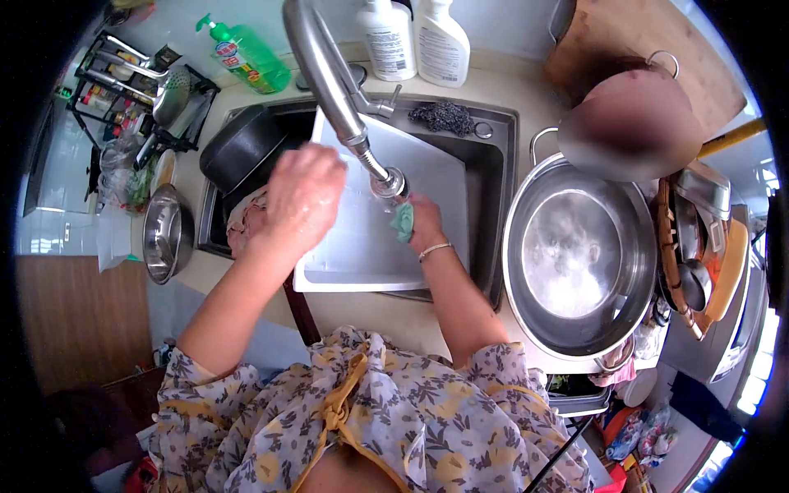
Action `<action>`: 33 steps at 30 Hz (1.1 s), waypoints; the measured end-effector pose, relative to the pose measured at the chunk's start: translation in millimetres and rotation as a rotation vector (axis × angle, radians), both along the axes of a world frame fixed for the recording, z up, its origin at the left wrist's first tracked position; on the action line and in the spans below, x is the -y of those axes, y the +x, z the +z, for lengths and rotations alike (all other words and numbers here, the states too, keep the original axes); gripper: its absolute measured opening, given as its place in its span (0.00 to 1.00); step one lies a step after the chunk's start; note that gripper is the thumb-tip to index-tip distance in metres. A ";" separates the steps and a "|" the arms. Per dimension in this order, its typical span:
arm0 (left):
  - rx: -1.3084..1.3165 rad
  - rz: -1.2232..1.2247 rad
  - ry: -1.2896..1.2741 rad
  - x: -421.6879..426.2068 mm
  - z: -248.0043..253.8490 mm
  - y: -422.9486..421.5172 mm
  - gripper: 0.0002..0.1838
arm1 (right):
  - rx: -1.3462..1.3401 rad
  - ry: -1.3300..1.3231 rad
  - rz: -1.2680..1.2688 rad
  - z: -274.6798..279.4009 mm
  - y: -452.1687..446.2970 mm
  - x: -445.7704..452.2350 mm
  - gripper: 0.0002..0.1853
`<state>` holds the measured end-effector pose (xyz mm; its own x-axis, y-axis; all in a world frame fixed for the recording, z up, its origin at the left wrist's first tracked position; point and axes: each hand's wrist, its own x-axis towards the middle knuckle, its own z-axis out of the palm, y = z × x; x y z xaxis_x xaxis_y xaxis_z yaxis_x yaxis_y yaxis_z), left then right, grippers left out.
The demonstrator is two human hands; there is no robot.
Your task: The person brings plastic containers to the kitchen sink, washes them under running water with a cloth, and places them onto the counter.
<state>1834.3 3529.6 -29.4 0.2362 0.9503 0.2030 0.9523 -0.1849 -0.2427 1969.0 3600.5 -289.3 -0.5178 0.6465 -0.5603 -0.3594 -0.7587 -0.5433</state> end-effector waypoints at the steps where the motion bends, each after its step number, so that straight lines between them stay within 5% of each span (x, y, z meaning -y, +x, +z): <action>1: 0.123 0.138 0.071 0.7 5.9 0.0 0.17 | 0.265 0.223 -0.095 9.9 0.6 0.9 0.09; 2: 0.248 0.277 0.144 1.3 9.8 -0.5 0.18 | 0.528 0.449 -0.191 20.2 1.8 0.7 0.10; 4: 0.249 0.394 0.245 -3.2 -8.9 -23.1 0.22 | 0.598 0.534 -0.204 49.1 11.3 -2.1 0.10; 6: 0.679 0.720 -0.200 -11.1 -17.8 -45.6 0.28 | 0.662 0.632 -0.217 86.5 21.8 -6.9 0.11; 8: 0.757 0.665 -0.206 -12.6 -23.6 -51.7 0.27 | 0.695 1.078 -0.155 129.3 34.2 -4.4 0.17; 10: 1.019 0.697 -0.164 -15.9 -33.4 -47.1 0.24 | 0.685 1.102 -0.043 164.4 41.1 -4.6 0.22; 15: 1.206 0.662 -0.056 -20.9 -17.7 -12.2 0.18 | 0.588 1.340 0.134 208.4 39.0 -5.2 0.20; 25: 1.087 0.499 -0.053 -19.3 30.6 3.5 0.18 | 1.024 1.514 0.141 235.8 62.3 -13.1 0.14; 33: 0.980 0.342 0.011 11.8 95.4 -3.2 0.13 | 1.114 1.455 0.072 234.8 70.1 -17.6 0.14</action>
<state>1831.1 3517.8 66.0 -0.3190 0.9325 0.1693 0.7341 0.1302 0.6664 2039.2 3618.1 -54.5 -0.3864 0.8733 0.2968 0.5952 0.4819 -0.6431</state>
